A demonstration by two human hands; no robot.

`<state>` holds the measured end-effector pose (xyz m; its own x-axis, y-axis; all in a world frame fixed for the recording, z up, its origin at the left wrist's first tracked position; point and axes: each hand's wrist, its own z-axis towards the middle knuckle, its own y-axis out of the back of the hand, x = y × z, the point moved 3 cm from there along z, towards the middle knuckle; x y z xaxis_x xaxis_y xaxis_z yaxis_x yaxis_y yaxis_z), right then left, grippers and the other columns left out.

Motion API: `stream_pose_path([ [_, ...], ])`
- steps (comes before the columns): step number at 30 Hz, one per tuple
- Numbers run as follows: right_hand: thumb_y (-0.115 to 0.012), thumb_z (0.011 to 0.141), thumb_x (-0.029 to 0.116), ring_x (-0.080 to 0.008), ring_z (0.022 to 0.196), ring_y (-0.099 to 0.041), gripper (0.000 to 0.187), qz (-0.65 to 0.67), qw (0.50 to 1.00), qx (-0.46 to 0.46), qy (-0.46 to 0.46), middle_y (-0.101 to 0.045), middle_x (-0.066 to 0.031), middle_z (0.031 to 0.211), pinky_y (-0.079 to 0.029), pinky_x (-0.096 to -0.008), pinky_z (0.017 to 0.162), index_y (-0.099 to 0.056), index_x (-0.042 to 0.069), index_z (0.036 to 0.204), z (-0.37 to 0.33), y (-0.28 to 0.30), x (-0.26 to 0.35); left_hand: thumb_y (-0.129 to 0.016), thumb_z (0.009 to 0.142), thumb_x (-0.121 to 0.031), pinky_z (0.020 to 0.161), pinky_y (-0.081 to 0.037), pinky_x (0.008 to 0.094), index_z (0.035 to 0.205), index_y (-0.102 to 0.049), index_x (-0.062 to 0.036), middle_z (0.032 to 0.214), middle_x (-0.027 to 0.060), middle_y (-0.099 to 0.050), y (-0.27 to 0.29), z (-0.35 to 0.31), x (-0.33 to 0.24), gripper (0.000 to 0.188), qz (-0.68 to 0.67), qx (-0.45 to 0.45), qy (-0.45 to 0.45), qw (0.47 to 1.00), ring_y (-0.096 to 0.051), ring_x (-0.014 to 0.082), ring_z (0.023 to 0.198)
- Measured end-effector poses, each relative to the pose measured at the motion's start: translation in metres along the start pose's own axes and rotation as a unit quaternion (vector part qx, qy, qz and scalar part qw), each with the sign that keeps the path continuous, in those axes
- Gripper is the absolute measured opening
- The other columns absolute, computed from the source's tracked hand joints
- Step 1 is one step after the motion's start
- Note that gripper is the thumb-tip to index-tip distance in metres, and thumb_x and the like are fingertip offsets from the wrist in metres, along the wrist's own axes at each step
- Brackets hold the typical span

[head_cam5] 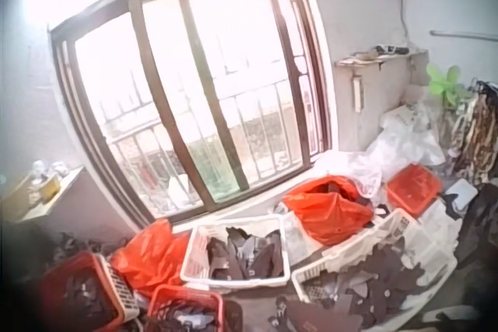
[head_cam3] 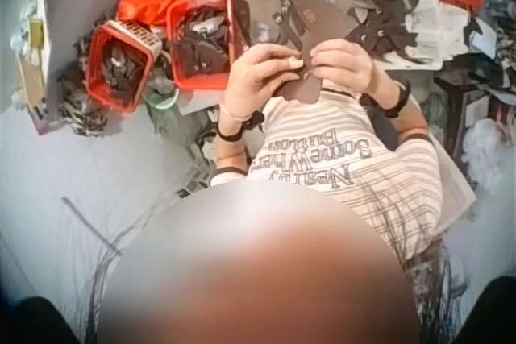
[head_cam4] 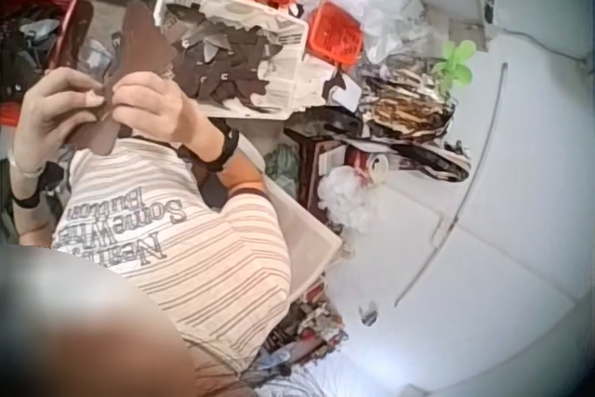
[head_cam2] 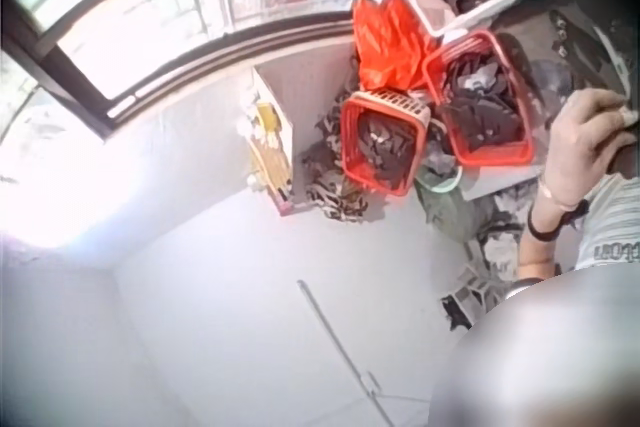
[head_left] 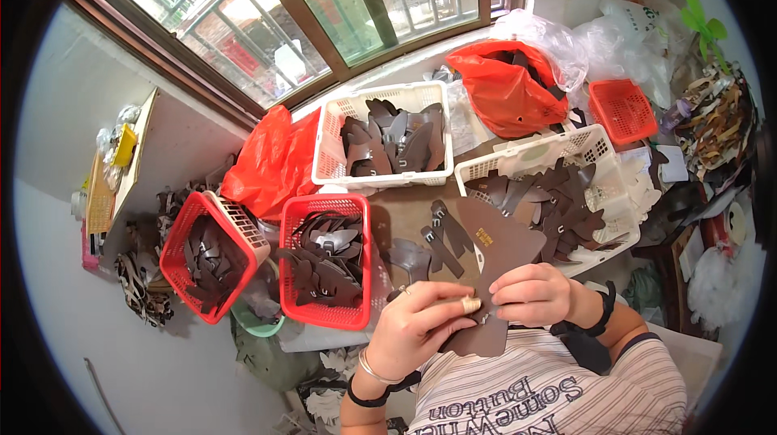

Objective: Organize shoe upper components into separate baskets.

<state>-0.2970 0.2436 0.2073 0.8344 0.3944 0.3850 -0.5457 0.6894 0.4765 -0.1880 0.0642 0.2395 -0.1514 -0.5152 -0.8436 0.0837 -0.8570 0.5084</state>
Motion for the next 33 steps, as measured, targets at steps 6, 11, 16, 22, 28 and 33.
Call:
stream_pose_path([
  [6,-0.068,0.069,-0.001,-0.0256,0.093,-0.065,0.022,-0.006,0.999,0.021,-0.034,-0.063,-0.0094,0.099,-0.055,-0.0302,0.064,-0.066,0.002,0.091,0.002,-0.008,0.008,-0.081,0.073,-0.003,0.071,-0.056,0.0298,0.089,-0.072,-0.0004,0.097,0.0117,-0.07,-0.015,-0.018,0.009,0.019,-0.104,0.002,0.064,0.993,-0.068,0.0189,0.082],
  [11,-0.069,0.07,-0.002,-0.0241,0.09,-0.066,0.017,0.004,0.999,0.036,-0.035,-0.064,-0.0078,0.096,-0.056,-0.0292,0.063,-0.066,0.003,0.086,0.002,-0.004,0.015,-0.081,0.074,-0.003,0.068,-0.055,0.0286,0.09,-0.072,-0.0007,0.09,0.0092,-0.071,-0.02,-0.017,0.01,0.018,-0.122,-0.008,0.096,0.988,-0.068,0.0171,0.079],
  [16,-0.069,0.07,-0.004,-0.0226,0.087,-0.067,0.012,-0.011,0.999,0.045,0.009,-0.065,-0.0064,0.091,-0.057,-0.0285,0.069,-0.067,0.003,0.08,0.002,0.003,0.021,-0.078,0.073,0.001,0.066,-0.054,0.0293,0.091,-0.072,-0.0012,0.087,0.01,-0.07,-0.021,-0.013,0.003,0.019,-0.027,0.019,-0.033,0.999,-0.068,0.0211,0.074],
  [22,-0.069,0.074,-0.003,-0.0235,0.09,-0.066,0.009,-0.087,0.98,0.058,0.168,-0.064,-0.007,0.095,-0.055,-0.0302,0.067,-0.065,0.001,0.081,0.001,-0.001,0.04,-0.071,0.078,0.001,0.07,-0.053,0.0327,0.094,-0.068,-0.0024,0.092,0.008,-0.067,-0.024,-0.009,-0.007,0.017,0.019,0.052,-0.085,0.995,-0.066,0.0246,0.08],
  [28,-0.071,0.072,-0.005,-0.0236,0.088,-0.065,0.011,-0.006,0.989,0.031,0.145,-0.063,-0.0089,0.095,-0.056,-0.0302,0.073,-0.066,0.001,0.079,0.01,0.006,0.04,-0.078,0.075,-0.008,0.07,-0.053,0.0321,0.092,-0.069,-0.0037,0.091,0.0067,-0.066,-0.005,-0.01,-0.015,0.019,-0.1,0.096,-0.068,0.988,-0.066,0.0234,0.08],
  [33,-0.065,0.072,-0.009,-0.0222,0.082,-0.067,0.012,0.047,0.99,0.014,0.132,-0.066,-0.0073,0.084,-0.055,-0.027,0.074,-0.068,0.003,0.074,0.024,0.008,0.035,-0.081,0.072,-0.01,0.069,-0.053,0.0314,0.092,-0.07,-0.0045,0.089,0.0062,-0.067,-0.007,-0.012,-0.008,0.024,-0.159,0.091,-0.031,0.983,-0.066,0.0231,0.078],
])
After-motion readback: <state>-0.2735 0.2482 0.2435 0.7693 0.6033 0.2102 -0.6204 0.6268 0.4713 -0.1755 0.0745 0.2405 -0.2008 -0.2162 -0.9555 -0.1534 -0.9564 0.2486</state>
